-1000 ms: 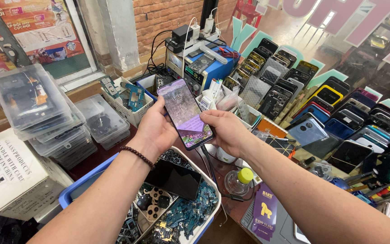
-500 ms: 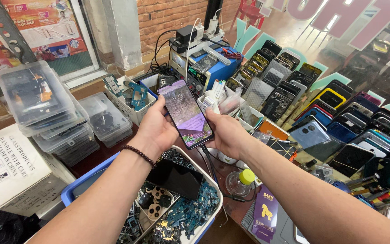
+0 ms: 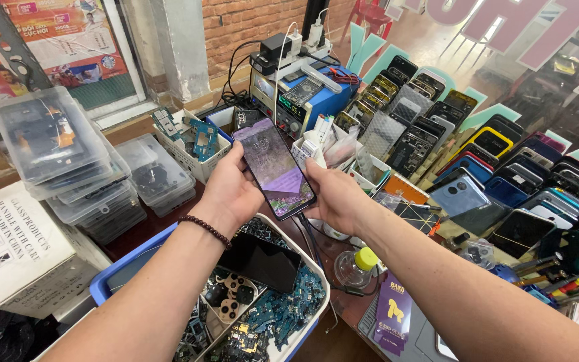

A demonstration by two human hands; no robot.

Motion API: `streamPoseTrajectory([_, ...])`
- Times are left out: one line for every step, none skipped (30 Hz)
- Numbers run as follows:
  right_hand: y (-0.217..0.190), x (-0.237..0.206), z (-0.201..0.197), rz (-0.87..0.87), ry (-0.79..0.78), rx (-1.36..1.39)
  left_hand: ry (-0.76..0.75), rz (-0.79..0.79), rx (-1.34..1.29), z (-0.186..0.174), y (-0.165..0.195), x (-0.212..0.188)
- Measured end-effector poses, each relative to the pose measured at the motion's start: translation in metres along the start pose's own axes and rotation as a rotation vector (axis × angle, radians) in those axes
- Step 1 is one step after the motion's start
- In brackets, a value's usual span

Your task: The person disassembles a smartphone, removes the battery, cleans the charging port with a tool and spray, and reassembles the device. They test the phone by powering it on and interacting with the screen.

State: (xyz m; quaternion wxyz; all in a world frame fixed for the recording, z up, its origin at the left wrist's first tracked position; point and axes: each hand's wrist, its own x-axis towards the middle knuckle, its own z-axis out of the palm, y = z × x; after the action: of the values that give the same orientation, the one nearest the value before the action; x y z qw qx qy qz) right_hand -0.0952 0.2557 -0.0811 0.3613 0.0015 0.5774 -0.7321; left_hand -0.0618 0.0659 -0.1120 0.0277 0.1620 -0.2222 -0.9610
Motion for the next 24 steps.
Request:
streamPoseTrajectory([-0.0002, -0.001, -0.0005, -0.002, -0.004, 0.003, 0.015, -0.005, 0.003, 0.0009, -0.001, -0.0003])
streamPoseTrajectory([-0.0003, -0.0015, -0.0007, -0.004, -0.009, 0.005, 0.03, -0.009, 0.006, 0.0015, -0.0013, -0.0007])
streamPoseTrajectory([-0.0003, -0.0021, -0.0009, 0.001, -0.007, 0.0, 0.023, -0.003, 0.006, 0.0019, -0.0017, -0.0013])
streamPoseTrajectory([-0.0002, -0.0024, -0.0014, 0.005, -0.003, -0.005, 0.016, 0.001, 0.008, 0.0023, -0.0023, -0.0016])
streamPoseTrajectory([-0.0001, -0.0025, -0.0015, 0.01, 0.001, -0.009, 0.008, 0.004, 0.01, 0.0025, -0.0023, -0.002])
streamPoseTrajectory([0.0001, -0.0029, -0.0025, 0.008, -0.005, -0.009, 0.017, -0.002, 0.012, 0.0028, -0.0031, -0.0022])
streamPoseTrajectory([0.0003, -0.0024, -0.0024, 0.007, -0.013, -0.01, 0.026, -0.006, 0.014, 0.0027, -0.0026, -0.0022])
streamPoseTrajectory([0.0004, -0.0025, -0.0033, 0.005, -0.021, -0.011, 0.034, -0.011, 0.017, 0.0032, -0.0031, -0.0022])
streamPoseTrajectory([0.0006, -0.0017, -0.0035, 0.004, -0.019, -0.012, 0.035, -0.013, 0.017, 0.0031, -0.0027, -0.0017])
streamPoseTrajectory([0.0007, -0.0016, -0.004, 0.004, -0.016, -0.012, 0.036, -0.017, 0.019, 0.0035, -0.0029, -0.0014])
streamPoseTrajectory([0.001, -0.0008, -0.0046, 0.002, -0.013, -0.012, 0.036, -0.02, 0.02, 0.0035, -0.0029, -0.0005])
streamPoseTrajectory([0.0011, -0.0004, -0.0046, 0.001, -0.013, -0.018, 0.036, -0.022, 0.02, 0.0036, -0.0026, -0.0002])
streamPoseTrajectory([0.0013, 0.0002, -0.0052, 0.001, -0.013, -0.023, 0.036, -0.023, 0.02, 0.0037, -0.0028, 0.0006])
streamPoseTrajectory([0.0015, 0.0008, -0.005, 0.0, -0.012, -0.029, 0.035, -0.025, 0.019, 0.0036, -0.0025, 0.0009])
streamPoseTrajectory([0.0014, 0.0011, -0.0053, 0.0, -0.015, -0.026, 0.027, -0.022, 0.02, 0.0037, -0.0028, 0.0013])
streamPoseTrajectory([0.0017, 0.0016, -0.0051, 0.001, -0.019, -0.023, 0.02, -0.018, 0.02, 0.0033, -0.0027, 0.0014])
streamPoseTrajectory([0.0014, 0.0016, -0.0051, 0.001, -0.022, -0.021, 0.012, -0.015, 0.021, 0.0034, -0.0028, 0.0013])
streamPoseTrajectory([0.0016, 0.0019, -0.0051, 0.001, -0.025, -0.016, 0.012, -0.015, 0.022, 0.003, -0.003, 0.0013])
streamPoseTrajectory([0.0013, 0.0016, -0.0048, 0.0, -0.027, -0.012, 0.011, -0.016, 0.023, 0.0031, -0.0031, 0.0008])
streamPoseTrajectory([0.0013, 0.0016, -0.0048, -0.001, -0.029, -0.007, 0.009, -0.016, 0.023, 0.0029, -0.0033, 0.0006])
streamPoseTrajectory([0.001, 0.0012, -0.0045, -0.001, -0.03, -0.002, 0.007, -0.017, 0.024, 0.0031, -0.0032, 0.0002])
streamPoseTrajectory([0.001, 0.0008, -0.0045, -0.001, -0.031, 0.002, 0.005, -0.017, 0.024, 0.0032, -0.0033, -0.0001])
streamPoseTrajectory([0.0008, 0.0003, -0.0043, -0.001, -0.032, 0.007, 0.003, -0.017, 0.025, 0.0035, -0.0032, -0.0003])
streamPoseTrajectory([0.0006, -0.0003, -0.0041, -0.002, -0.033, 0.007, 0.001, -0.016, 0.026, 0.0037, -0.0031, -0.0005])
